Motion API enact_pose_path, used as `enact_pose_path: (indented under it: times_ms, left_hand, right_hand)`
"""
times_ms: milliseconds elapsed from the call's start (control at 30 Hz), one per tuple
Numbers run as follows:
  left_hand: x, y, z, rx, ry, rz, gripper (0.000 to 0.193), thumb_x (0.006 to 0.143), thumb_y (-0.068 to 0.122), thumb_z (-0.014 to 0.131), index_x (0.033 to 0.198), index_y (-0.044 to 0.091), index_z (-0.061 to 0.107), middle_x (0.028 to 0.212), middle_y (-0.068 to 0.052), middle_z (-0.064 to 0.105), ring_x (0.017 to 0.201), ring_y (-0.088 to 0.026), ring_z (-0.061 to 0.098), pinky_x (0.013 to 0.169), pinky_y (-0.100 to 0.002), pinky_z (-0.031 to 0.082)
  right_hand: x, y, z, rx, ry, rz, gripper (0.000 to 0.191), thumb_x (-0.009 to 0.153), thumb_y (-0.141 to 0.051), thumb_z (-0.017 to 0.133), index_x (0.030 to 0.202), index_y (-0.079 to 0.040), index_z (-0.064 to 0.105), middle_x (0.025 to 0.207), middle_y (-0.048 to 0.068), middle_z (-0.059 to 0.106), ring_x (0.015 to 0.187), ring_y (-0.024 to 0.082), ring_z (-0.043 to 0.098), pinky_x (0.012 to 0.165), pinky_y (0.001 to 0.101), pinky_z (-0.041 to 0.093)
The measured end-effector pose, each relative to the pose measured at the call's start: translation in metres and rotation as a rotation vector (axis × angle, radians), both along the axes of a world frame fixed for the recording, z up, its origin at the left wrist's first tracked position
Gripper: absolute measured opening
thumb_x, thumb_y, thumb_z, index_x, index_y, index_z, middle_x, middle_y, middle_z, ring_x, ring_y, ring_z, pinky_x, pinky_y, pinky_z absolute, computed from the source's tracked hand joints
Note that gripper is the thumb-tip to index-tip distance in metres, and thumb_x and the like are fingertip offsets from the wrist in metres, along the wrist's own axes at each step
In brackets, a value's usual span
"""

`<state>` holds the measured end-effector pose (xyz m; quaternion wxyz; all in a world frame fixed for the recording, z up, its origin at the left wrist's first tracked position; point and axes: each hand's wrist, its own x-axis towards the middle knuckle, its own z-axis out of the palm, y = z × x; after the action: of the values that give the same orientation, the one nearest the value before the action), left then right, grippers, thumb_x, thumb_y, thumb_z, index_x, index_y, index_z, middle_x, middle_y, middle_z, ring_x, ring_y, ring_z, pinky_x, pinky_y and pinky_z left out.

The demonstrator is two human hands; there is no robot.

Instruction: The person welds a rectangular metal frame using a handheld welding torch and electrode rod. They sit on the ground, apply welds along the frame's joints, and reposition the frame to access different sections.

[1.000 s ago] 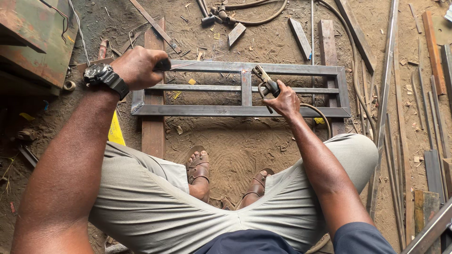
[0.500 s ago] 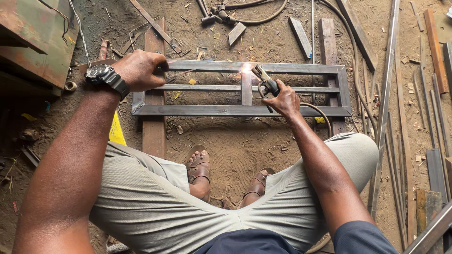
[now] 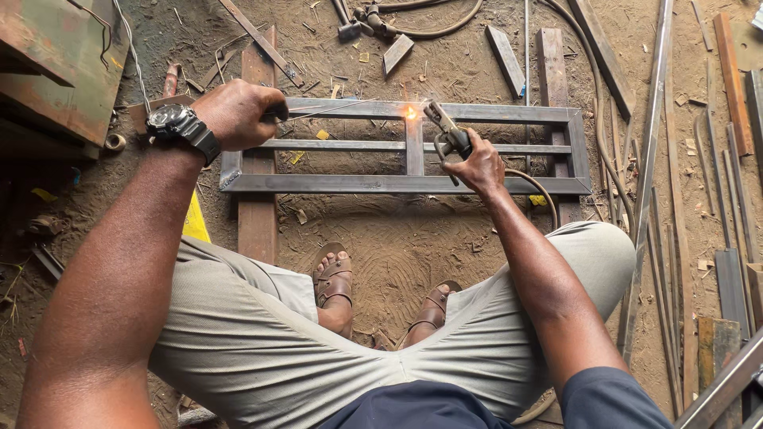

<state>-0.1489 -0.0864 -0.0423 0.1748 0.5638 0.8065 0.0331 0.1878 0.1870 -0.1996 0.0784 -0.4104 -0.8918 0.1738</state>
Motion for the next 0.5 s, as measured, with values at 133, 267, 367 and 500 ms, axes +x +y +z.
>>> enact_pose_path:
  times_ms: [133,267,367,500]
  left_hand:
    - [-0.0011,0.0032,-0.0005,-0.008,-0.014,-0.02,0.041,0.082,0.022,0.079,0.12,0.01,0.069,0.107,-0.013,0.075,0.098,-0.027,0.073,0.086,-0.041,0.059]
    - [0.0018,0.0024,0.0004,-0.048,0.001,0.031,0.037,0.088,0.021,0.075,0.124,0.012,0.07,0.108,-0.012,0.076,0.098,-0.027,0.075,0.085,-0.041,0.061]
    - [0.0027,0.0015,0.0039,-0.037,0.001,0.016,0.036,0.086,0.021,0.077,0.121,0.011,0.07,0.107,-0.013,0.076,0.098,-0.026,0.074,0.086,-0.04,0.061]
    - [0.0037,0.0019,0.0048,-0.042,-0.02,0.024,0.041,0.082,0.025,0.083,0.118,0.009,0.069,0.104,-0.013,0.075,0.096,-0.026,0.073,0.083,-0.041,0.06]
  right_hand:
    - [0.0001,0.0042,-0.0027,0.005,0.103,-0.021,0.103,0.069,-0.049,0.091,0.149,-0.002,0.047,0.117,0.025,0.065,0.102,0.033,0.067,0.077,0.0474,0.062]
    - [0.0026,0.0061,-0.0034,-0.042,0.046,-0.032,0.103,0.07,-0.049,0.09,0.15,-0.001,0.046,0.117,0.023,0.066,0.102,0.031,0.068,0.077,0.0466,0.062]
    - [0.0037,0.0045,-0.0029,-0.052,0.035,-0.022,0.103,0.07,-0.049,0.089,0.151,-0.002,0.046,0.117,0.021,0.067,0.101,0.03,0.068,0.077,0.0461,0.062]
    - [0.0018,0.0016,-0.0011,-0.088,-0.025,-0.047,0.107,0.068,-0.051,0.089,0.152,-0.003,0.044,0.114,0.021,0.066,0.098,0.03,0.068,0.074,0.0457,0.062]
